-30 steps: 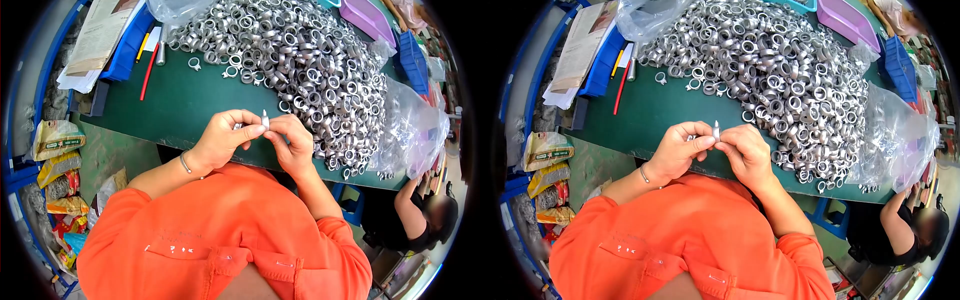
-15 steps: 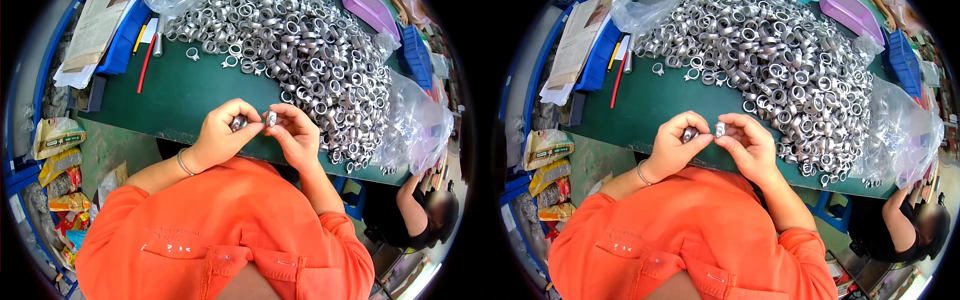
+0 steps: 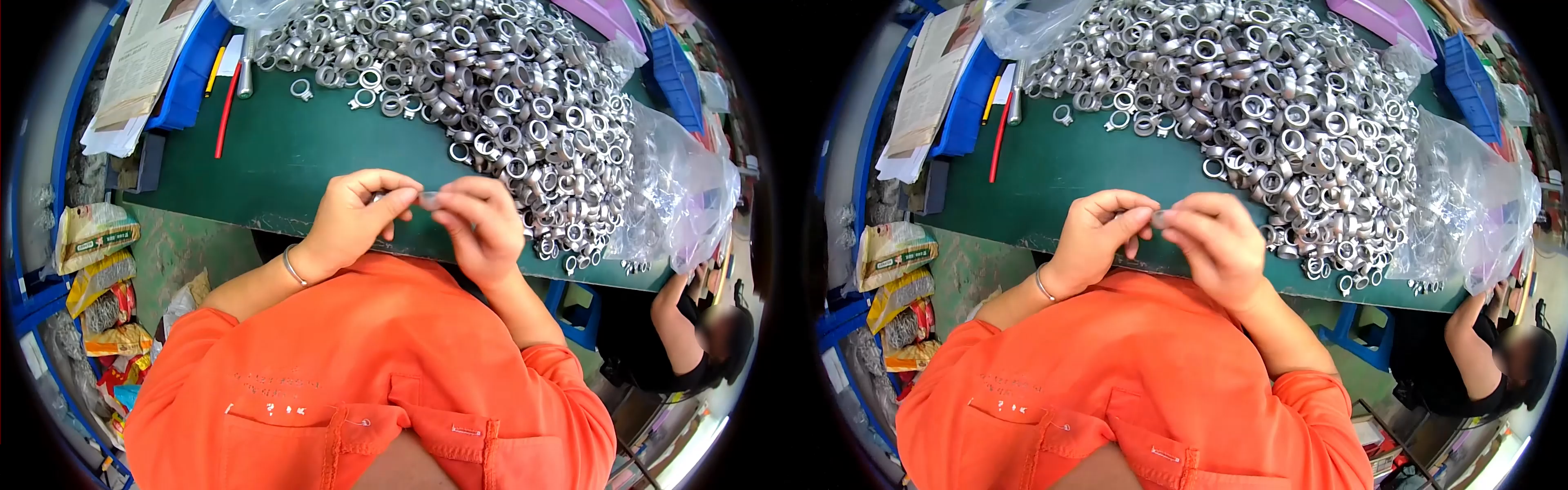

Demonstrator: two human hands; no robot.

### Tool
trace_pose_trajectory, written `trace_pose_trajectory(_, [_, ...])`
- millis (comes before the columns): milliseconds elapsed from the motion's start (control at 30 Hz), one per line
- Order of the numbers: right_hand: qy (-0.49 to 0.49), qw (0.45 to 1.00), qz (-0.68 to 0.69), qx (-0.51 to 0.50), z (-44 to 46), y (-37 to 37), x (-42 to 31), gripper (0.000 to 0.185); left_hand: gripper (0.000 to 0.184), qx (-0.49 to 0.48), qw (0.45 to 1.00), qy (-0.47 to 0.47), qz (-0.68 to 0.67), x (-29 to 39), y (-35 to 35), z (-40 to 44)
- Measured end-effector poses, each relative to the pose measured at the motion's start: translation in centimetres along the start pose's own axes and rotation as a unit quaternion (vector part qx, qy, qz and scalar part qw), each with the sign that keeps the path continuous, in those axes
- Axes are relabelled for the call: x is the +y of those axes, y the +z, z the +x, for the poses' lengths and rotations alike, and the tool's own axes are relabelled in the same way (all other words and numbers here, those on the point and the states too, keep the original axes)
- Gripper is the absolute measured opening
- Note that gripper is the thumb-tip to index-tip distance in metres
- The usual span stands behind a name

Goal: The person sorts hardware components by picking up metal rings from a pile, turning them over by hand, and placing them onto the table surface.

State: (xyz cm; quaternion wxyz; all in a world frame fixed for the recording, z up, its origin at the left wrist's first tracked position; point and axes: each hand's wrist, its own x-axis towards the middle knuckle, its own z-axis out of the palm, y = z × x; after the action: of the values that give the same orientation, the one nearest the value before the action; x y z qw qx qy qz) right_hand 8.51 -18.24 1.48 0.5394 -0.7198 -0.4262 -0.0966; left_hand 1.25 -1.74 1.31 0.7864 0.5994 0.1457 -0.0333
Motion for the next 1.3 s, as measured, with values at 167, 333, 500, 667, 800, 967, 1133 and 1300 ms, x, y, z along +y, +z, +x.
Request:
trace_pose_trajectory(167, [-0.094, 0.993, -0.052, -0.051, 0.0, -0.6, 0.5, 0.024, 0.024, -0.066, 0.928, -0.236, -0.28, -0.1, -0.4, 0.7])
trace_pose_trajectory(333, [0.032, 0.913, -0.405, -0.026, 1.1, -3.8, 2.3, 0.027, 0.011, -0.084, 0.941, -0.219, -0.243, -1.1, -0.7, 0.9])
trace_pose_trajectory(500, [-0.015, 0.904, -0.426, -0.022, 1.0, -2.8, 3.8, 0.024, 0.007, -0.053, 0.952, -0.219, -0.205, -0.5, 0.2, 1.2])
trace_pose_trajectory(667, [-0.028, 0.905, -0.421, -0.06, 1.3, -1.9, 3.6, 0.013, 0.014, -0.031, 0.963, -0.204, -0.172, -1.2, 0.2, 1.4])
trace_pose_trajectory(800, [-0.036, 0.982, -0.17, -0.08, 1.4, -0.9, 2.9, 0.016, 0.02, -0.018, 0.973, -0.15, -0.173, -1.1, -0.1, 1.1])
trace_pose_trajectory(967, [-0.048, 0.995, -0.052, -0.067, 0.5, 1.1, 3.3, 0.022, 0.019, -0.012, 0.98, -0.09, -0.175, -1.0, -0.4, 1.3])
trace_pose_trajectory(1133, [-0.037, 0.996, -0.057, -0.065, 0.1, 1.2, 3.6, 0.021, 0.01, -0.003, 0.999, 0.013, -0.04, -1.5, -0.6, 1.7])
trace_pose_trajectory(1300, [0.365, 0.885, 0.288, -0.021, -0.6, 1.3, 2.4, 0.022, 0.007, 0.002, 0.988, 0.113, 0.102, -2.2, -1.0, 1.6])
